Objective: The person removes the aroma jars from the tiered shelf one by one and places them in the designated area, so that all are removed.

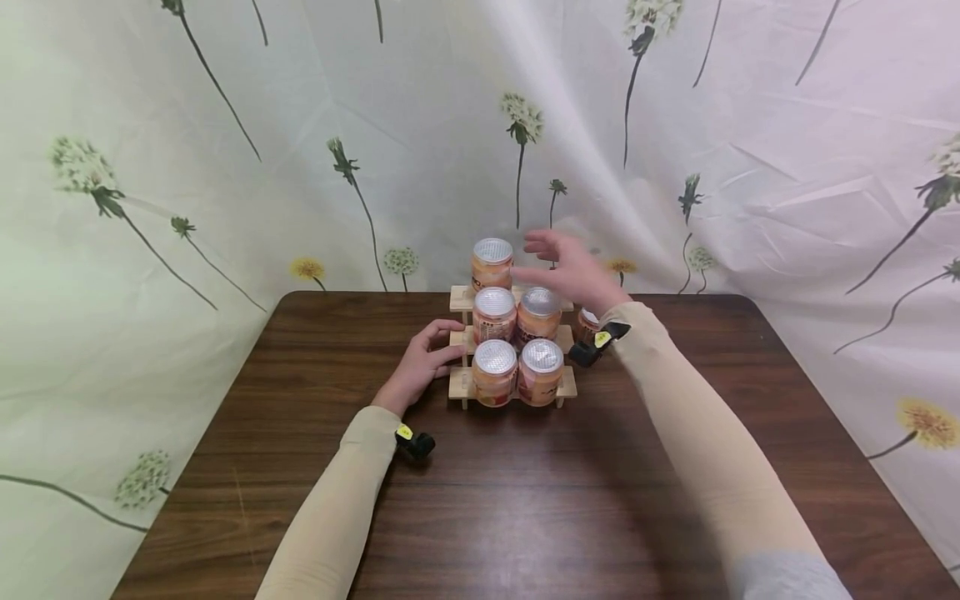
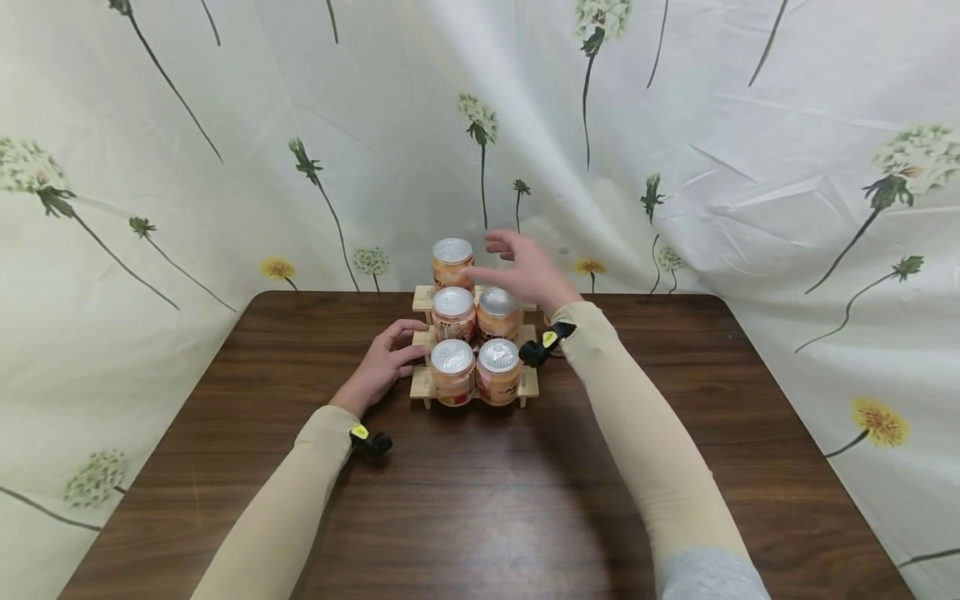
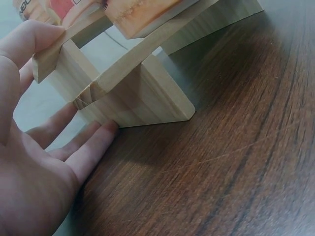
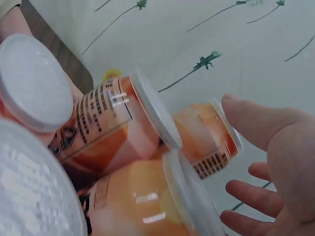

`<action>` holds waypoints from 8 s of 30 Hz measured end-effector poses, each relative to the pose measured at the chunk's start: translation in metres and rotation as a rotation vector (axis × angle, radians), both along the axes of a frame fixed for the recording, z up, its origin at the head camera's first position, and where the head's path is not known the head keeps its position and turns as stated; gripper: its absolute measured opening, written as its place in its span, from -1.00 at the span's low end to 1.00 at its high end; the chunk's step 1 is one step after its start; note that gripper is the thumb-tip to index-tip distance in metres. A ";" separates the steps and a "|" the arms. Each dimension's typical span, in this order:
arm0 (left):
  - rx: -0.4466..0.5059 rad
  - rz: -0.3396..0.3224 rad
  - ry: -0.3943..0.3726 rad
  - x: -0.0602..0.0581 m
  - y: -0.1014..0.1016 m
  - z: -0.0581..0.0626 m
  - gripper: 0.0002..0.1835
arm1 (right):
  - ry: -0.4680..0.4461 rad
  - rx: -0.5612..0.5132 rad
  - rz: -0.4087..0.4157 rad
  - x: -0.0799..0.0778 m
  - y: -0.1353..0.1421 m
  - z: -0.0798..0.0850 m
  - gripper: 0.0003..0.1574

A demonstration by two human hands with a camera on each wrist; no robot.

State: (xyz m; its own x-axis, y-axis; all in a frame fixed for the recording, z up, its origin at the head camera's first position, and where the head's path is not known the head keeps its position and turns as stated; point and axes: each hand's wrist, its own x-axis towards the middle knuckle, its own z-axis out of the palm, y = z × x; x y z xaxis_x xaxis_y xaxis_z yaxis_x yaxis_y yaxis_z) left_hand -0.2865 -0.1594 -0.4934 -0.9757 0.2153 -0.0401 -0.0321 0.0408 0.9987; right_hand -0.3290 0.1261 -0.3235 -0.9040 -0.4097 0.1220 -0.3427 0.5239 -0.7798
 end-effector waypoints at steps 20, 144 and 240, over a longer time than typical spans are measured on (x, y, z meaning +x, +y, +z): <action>0.005 -0.003 0.002 0.003 0.000 0.004 -0.59 | -0.059 0.005 0.057 -0.009 -0.042 0.007 -0.08; -0.003 0.009 -0.010 0.005 0.002 0.005 -0.54 | 0.092 -0.149 -0.032 0.047 0.061 -0.055 -0.16; 0.033 0.007 0.013 0.006 0.003 0.004 -0.54 | -0.010 -0.285 -0.250 0.084 0.112 -0.084 -0.26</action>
State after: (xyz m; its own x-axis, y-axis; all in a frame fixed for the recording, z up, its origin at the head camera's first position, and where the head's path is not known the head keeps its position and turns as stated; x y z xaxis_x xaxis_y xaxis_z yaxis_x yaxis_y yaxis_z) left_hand -0.2805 -0.1565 -0.4898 -0.9775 0.2099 -0.0205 -0.0193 0.0078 0.9998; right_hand -0.2446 0.2382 -0.4079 -0.9736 -0.1268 0.1896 -0.2228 0.3516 -0.9092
